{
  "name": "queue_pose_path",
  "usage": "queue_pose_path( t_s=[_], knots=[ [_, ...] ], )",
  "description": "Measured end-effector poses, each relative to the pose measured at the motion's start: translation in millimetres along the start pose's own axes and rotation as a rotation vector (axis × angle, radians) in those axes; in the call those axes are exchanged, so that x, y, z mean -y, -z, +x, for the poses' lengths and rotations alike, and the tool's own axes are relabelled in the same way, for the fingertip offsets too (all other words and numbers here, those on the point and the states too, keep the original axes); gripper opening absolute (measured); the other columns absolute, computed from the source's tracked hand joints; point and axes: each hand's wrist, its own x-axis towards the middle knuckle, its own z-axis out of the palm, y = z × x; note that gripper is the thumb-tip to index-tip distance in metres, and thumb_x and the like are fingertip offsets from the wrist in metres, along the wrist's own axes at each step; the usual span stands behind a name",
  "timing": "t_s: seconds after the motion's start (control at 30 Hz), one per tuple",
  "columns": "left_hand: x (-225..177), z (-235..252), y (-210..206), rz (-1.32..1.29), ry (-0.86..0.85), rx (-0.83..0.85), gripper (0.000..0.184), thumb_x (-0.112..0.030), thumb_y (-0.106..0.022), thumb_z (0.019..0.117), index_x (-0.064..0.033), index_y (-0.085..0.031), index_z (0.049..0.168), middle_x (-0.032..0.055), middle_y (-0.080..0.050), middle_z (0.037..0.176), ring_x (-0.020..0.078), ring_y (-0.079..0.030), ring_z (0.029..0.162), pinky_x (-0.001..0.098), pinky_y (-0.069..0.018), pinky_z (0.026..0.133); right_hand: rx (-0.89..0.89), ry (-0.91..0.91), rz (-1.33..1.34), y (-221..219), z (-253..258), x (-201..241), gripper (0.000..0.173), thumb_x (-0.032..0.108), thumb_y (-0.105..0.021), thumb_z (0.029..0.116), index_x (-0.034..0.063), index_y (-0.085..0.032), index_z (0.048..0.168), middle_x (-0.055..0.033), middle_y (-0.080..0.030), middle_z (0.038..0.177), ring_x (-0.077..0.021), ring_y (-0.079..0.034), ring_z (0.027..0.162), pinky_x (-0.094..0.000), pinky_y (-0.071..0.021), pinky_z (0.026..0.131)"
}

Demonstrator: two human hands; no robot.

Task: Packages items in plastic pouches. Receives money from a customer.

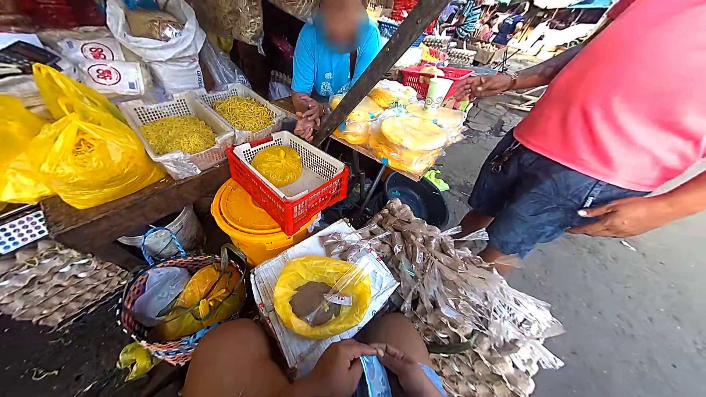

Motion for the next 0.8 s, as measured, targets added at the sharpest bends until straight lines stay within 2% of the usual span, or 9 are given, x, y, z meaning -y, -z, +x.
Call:
queue_pose_path(
  t_s=[0.03,0.1,0.17,0.23,0.3,0.4,0.57,0.7,0.8],
  knots=[
    [-1.6,0.1,-2.5,-0.033,0.067,0.008,0.036,0.0,-0.047,0.1015,0.0021,-0.065,0.133,0.0201,-0.069,0.126,0.0269,-0.066,0.12,0.0416,-0.0486,0.109,-0.046,0.012,0.004,1.6,-0.2,-3.7,0.028,0.003,-0.039,0.1061,0.0034,-0.066,0.107,-0.0044,-0.076,0.087,-0.0126,-0.073,0.079,-0.0335,-0.0612,0.078],
    [0.4,1.2,-8.5,-0.165,0.236,-0.021,0.041,-0.006,-0.046,0.1037,0.0003,-0.055,0.143,0.0204,-0.069,0.123,0.0259,-0.069,0.11,0.0427,-0.0524,0.101,-0.136,0.048,0.015,3.2,0.4,-6.0,0.026,0.001,-0.04,0.1057,0.0014,-0.067,0.106,-0.0056,-0.076,0.084,-0.0131,-0.073,0.076,-0.0332,-0.0616,0.076],
    [2.9,2.0,-9.0,-0.282,0.328,-0.055,0.039,-0.01,-0.041,0.1058,-0.0011,-0.056,0.141,0.0191,-0.069,0.117,0.0233,-0.069,0.098,0.0418,-0.0562,0.089,-0.214,0.106,-0.027,1.7,1.8,-0.9,0.024,0.0,-0.043,0.1056,-0.0004,-0.067,0.105,-0.0058,-0.075,0.082,-0.0122,-0.072,0.073,-0.0312,-0.0617,0.072],
    [0.3,1.0,-5.1,-0.313,0.335,-0.069,0.037,-0.017,-0.039,0.1087,-0.0003,-0.06,0.135,0.0154,-0.069,0.109,0.0184,-0.068,0.087,0.038,-0.0571,0.081,-0.228,0.164,-0.135,-1.5,2.6,6.3,0.021,0.0,-0.047,0.1045,-0.0018,-0.067,0.105,-0.0045,-0.073,0.082,-0.0099,-0.07,0.072,-0.0286,-0.0604,0.072],
    [-1.6,0.4,-1.4,-0.262,0.332,-0.064,0.035,-0.023,-0.046,0.1092,0.0021,-0.065,0.125,0.0152,-0.069,0.105,0.018,-0.067,0.088,0.0379,-0.0556,0.084,-0.153,0.201,-0.276,-4.9,4.3,11.6,0.018,0.0,-0.051,0.102,-0.001,-0.07,0.105,-0.0027,-0.073,0.083,-0.0074,-0.07,0.074,-0.0269,-0.0596,0.074],
    [7.3,-1.9,3.1,-0.163,0.321,-0.033,0.03,-0.019,-0.053,0.106,0.0054,-0.069,0.116,0.0178,-0.07,0.103,0.0207,-0.066,0.092,0.0397,-0.0524,0.089,-0.022,0.202,-0.494,-17.5,3.8,19.3,0.017,0.003,-0.054,0.101,0.0005,-0.07,0.107,0.0003,-0.072,0.087,-0.0034,-0.067,0.079,-0.0245,-0.0571,0.078],
    [18.2,-12.1,3.0,-0.129,0.271,-0.04,0.027,-0.015,-0.057,0.104,0.0061,-0.07,0.112,0.018,-0.071,0.101,0.021,-0.068,0.093,0.039,-0.0533,0.09,0.074,0.119,-0.498,-14.8,4.5,17.6,0.015,0.004,-0.059,0.0999,0.0018,-0.069,0.111,0.0002,-0.073,0.091,-0.0048,-0.068,0.08,-0.0259,-0.0578,0.079],
    [10.7,-8.4,-6.0,-0.077,0.201,-0.016,0.027,-0.015,-0.056,0.1043,0.0064,-0.071,0.112,0.02,-0.072,0.103,0.0246,-0.069,0.096,0.0413,-0.0531,0.092,0.001,0.172,-0.47,-6.8,-4.9,11.4,0.007,0.0,-0.065,0.0938,0.0037,-0.069,0.098,0.0045,-0.071,0.078,-0.0019,-0.066,0.07,-0.0233,-0.0569,0.071],
    [8.5,-2.9,-8.9,-0.068,0.183,0.051,0.029,-0.019,-0.056,0.1052,0.0051,-0.071,0.113,0.0195,-0.072,0.107,0.0256,-0.069,0.1,0.0425,-0.0522,0.096,-0.025,0.218,-0.465,2.2,-12.5,16.1,0.01,-0.004,-0.066,0.0917,0.0036,-0.071,0.094,0.0043,-0.073,0.08,-0.0014,-0.067,0.072,-0.023,-0.0577,0.073]
  ],
)
